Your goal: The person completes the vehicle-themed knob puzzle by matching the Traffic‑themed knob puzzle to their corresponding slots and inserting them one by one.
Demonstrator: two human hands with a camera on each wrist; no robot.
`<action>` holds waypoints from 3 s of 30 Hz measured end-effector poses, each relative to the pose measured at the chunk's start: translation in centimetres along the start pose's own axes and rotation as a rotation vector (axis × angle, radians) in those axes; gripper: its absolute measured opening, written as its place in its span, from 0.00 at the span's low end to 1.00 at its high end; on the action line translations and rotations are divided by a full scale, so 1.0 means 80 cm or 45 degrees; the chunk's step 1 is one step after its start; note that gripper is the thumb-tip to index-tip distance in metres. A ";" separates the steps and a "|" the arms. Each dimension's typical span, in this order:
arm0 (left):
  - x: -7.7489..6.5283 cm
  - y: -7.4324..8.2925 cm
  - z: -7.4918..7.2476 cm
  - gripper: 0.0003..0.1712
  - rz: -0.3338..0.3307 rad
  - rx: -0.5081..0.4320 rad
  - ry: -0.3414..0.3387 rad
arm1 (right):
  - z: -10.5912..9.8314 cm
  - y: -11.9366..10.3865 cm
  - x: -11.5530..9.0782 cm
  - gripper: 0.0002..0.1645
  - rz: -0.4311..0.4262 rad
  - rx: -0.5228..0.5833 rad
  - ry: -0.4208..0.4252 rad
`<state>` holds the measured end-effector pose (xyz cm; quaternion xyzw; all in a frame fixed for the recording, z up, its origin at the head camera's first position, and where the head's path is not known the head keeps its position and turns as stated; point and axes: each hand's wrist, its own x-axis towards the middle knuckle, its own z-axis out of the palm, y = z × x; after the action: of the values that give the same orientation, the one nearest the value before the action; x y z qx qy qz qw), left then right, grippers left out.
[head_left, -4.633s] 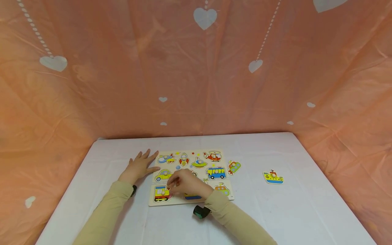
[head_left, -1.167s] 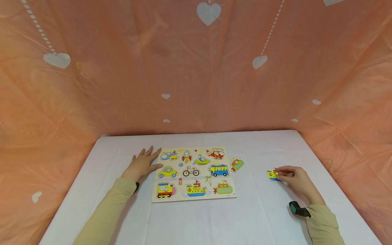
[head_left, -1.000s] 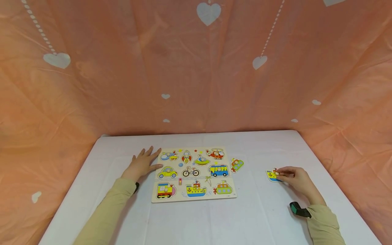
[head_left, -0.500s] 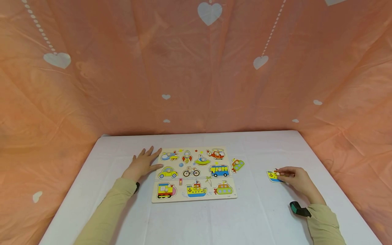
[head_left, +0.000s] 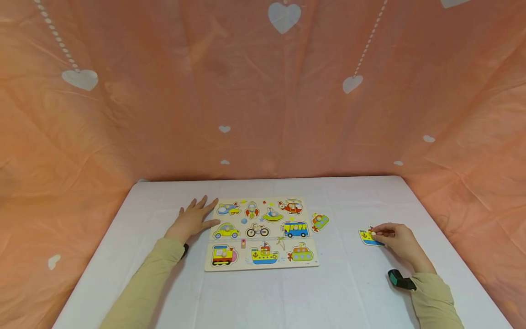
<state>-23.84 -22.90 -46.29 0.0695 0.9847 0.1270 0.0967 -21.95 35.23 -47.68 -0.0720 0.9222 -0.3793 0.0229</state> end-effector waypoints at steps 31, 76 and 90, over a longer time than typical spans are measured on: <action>-0.003 0.004 -0.001 0.47 -0.015 -0.038 0.006 | 0.053 -0.095 0.060 0.08 -0.223 0.000 -0.077; -0.007 0.005 -0.004 0.46 0.008 -0.020 0.019 | 0.182 -0.201 0.059 0.05 -0.426 0.271 -0.467; -0.002 0.003 -0.001 0.47 0.008 -0.020 0.018 | 0.208 -0.216 0.054 0.06 -0.582 0.210 -0.524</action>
<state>-23.66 -22.73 -46.15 0.0708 0.9842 0.1356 0.0898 -22.64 10.87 -47.36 -0.3504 0.8243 -0.4256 0.1287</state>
